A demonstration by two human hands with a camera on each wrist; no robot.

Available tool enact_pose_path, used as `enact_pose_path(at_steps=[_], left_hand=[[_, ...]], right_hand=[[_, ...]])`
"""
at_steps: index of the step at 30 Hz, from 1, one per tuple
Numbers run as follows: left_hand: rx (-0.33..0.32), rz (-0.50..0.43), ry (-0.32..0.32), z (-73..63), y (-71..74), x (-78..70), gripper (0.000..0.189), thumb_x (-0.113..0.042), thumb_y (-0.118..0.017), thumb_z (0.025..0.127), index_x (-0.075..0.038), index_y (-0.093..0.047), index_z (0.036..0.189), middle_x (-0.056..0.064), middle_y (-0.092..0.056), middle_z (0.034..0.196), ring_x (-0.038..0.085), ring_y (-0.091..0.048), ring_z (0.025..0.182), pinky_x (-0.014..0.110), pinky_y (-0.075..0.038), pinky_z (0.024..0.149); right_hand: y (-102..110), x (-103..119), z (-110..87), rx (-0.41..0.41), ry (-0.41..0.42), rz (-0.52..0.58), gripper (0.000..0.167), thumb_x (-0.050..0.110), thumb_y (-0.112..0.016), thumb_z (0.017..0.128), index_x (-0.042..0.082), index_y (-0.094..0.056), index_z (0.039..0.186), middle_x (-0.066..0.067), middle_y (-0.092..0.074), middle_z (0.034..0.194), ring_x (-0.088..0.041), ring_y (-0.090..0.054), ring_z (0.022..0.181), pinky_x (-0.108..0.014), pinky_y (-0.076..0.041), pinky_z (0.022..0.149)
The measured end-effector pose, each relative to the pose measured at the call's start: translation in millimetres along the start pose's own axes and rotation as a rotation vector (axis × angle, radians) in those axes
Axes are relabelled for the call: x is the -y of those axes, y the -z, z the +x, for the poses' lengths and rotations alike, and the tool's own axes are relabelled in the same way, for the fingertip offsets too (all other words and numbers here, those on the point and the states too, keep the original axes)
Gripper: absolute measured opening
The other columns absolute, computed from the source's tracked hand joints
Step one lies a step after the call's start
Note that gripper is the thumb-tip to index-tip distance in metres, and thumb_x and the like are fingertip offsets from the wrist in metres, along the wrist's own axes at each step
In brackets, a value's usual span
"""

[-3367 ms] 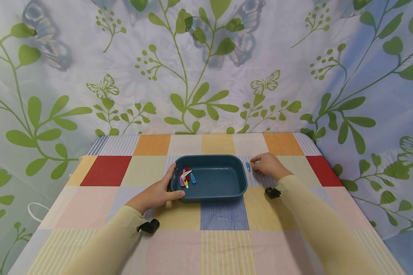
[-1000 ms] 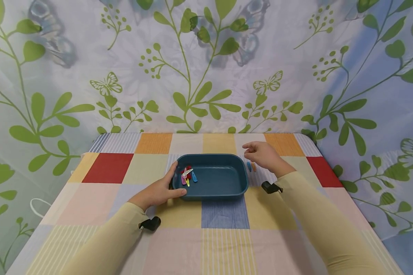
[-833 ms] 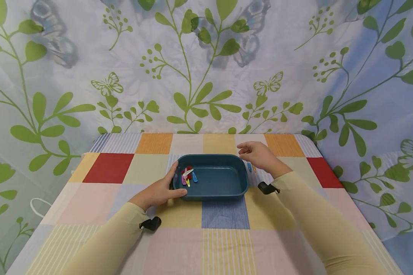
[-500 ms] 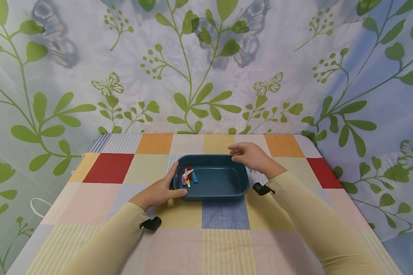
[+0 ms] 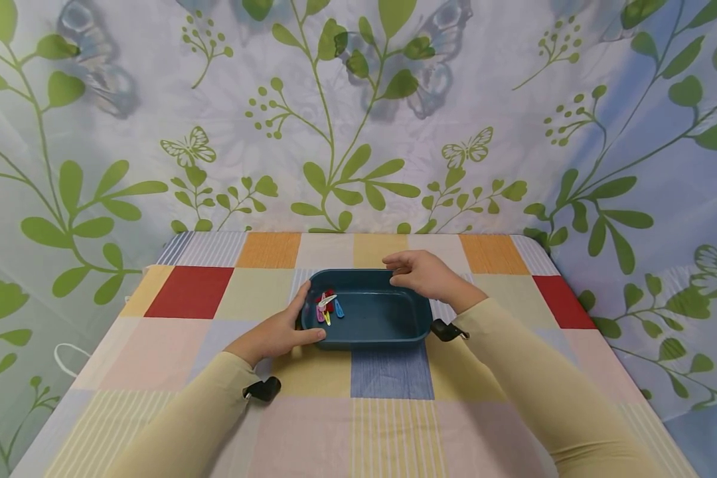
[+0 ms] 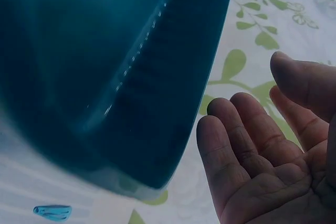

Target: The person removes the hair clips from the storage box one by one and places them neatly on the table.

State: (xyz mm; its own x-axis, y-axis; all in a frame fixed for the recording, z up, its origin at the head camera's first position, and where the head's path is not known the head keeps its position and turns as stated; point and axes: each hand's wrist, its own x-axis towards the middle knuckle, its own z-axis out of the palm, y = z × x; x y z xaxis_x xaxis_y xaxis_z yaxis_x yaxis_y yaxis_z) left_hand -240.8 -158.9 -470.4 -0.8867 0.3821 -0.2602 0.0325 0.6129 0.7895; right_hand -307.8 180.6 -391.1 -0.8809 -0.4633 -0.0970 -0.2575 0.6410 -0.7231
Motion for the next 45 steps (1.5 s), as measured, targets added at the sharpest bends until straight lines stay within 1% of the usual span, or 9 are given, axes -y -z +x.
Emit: enact_pose_path(at_steps=[4, 9, 18, 28, 35, 40, 45], left_hand=[[0.001, 0.005, 0.000, 0.2, 0.3, -0.7, 0.114, -0.055, -0.075, 0.093, -0.041, 0.010, 0.168, 0.011, -0.016, 0.177, 0.040, -0.028, 0.157, 0.067, -0.028, 0.124], [-0.003, 0.000, 0.009, 0.1, 0.3, -1.0, 0.115, -0.056, -0.076, 0.092, -0.043, 0.009, 0.168, 0.010, -0.016, 0.177, 0.040, -0.028, 0.157, 0.068, -0.028, 0.124], [-0.007, -0.001, 0.008, 0.1, 0.3, -0.7, 0.115, -0.056, -0.076, 0.091, -0.043, 0.008, 0.168, 0.009, -0.017, 0.177, 0.039, -0.030, 0.156, 0.067, -0.029, 0.123], [-0.005, -0.021, 0.002, 1.2, -1.5, 1.4, 0.115, -0.055, -0.076, 0.091, -0.042, 0.008, 0.168, 0.010, -0.020, 0.176, 0.039, -0.031, 0.155, 0.068, -0.028, 0.124], [0.000, -0.024, -0.012, 2.2, -1.8, 2.1, 0.115, -0.054, -0.076, 0.092, -0.040, 0.009, 0.169, 0.009, -0.018, 0.176, 0.039, -0.031, 0.155, 0.067, -0.027, 0.125], [0.003, -0.017, -0.006, 0.9, -1.1, 0.2, 0.115, -0.055, -0.076, 0.092, -0.040, 0.009, 0.169, 0.009, -0.016, 0.177, 0.039, -0.029, 0.157, 0.068, -0.026, 0.125], [0.006, -0.013, 0.000, 1.2, -1.0, 0.0, 0.114, -0.055, -0.075, 0.093, -0.042, 0.009, 0.168, 0.008, -0.016, 0.177, 0.039, -0.031, 0.156, 0.068, -0.027, 0.124]], right_hand=[[-3.4, 3.1, 2.8, 0.011, 0.014, -0.012, 0.051, 0.011, -0.069, 0.102, 0.005, -0.057, 0.151, -0.019, -0.062, 0.148, -0.034, -0.063, 0.132, -0.050, -0.054, 0.108], [-7.2, 7.6, 5.7, 0.025, 0.017, -0.030, 0.050, 0.013, -0.070, 0.101, 0.008, -0.059, 0.150, -0.017, -0.063, 0.148, -0.033, -0.064, 0.133, -0.049, -0.054, 0.108], [-15.7, 11.0, 15.1, 0.051, 0.037, -0.039, 0.049, 0.012, -0.071, 0.101, 0.006, -0.060, 0.149, -0.016, -0.064, 0.147, -0.032, -0.064, 0.132, -0.048, -0.055, 0.107], [-31.5, 18.4, 27.6, 0.079, 0.043, -0.088, 0.046, 0.012, -0.071, 0.100, 0.008, -0.064, 0.146, -0.015, -0.068, 0.142, -0.032, -0.066, 0.130, -0.046, -0.056, 0.106], [-39.6, 24.9, 34.5, 0.103, 0.068, -0.172, 0.045, 0.017, -0.072, 0.101, 0.011, -0.066, 0.145, -0.012, -0.069, 0.142, -0.031, -0.066, 0.129, -0.046, -0.055, 0.106], [-42.6, 28.0, 41.2, 0.138, 0.078, -0.209, 0.043, 0.016, -0.071, 0.101, 0.012, -0.067, 0.144, -0.011, -0.069, 0.142, -0.030, -0.067, 0.128, -0.045, -0.056, 0.105], [-46.7, 30.5, 46.8, 0.171, 0.079, -0.254, 0.040, 0.017, -0.071, 0.101, 0.014, -0.070, 0.141, -0.009, -0.070, 0.139, -0.028, -0.067, 0.126, -0.045, -0.056, 0.104]])
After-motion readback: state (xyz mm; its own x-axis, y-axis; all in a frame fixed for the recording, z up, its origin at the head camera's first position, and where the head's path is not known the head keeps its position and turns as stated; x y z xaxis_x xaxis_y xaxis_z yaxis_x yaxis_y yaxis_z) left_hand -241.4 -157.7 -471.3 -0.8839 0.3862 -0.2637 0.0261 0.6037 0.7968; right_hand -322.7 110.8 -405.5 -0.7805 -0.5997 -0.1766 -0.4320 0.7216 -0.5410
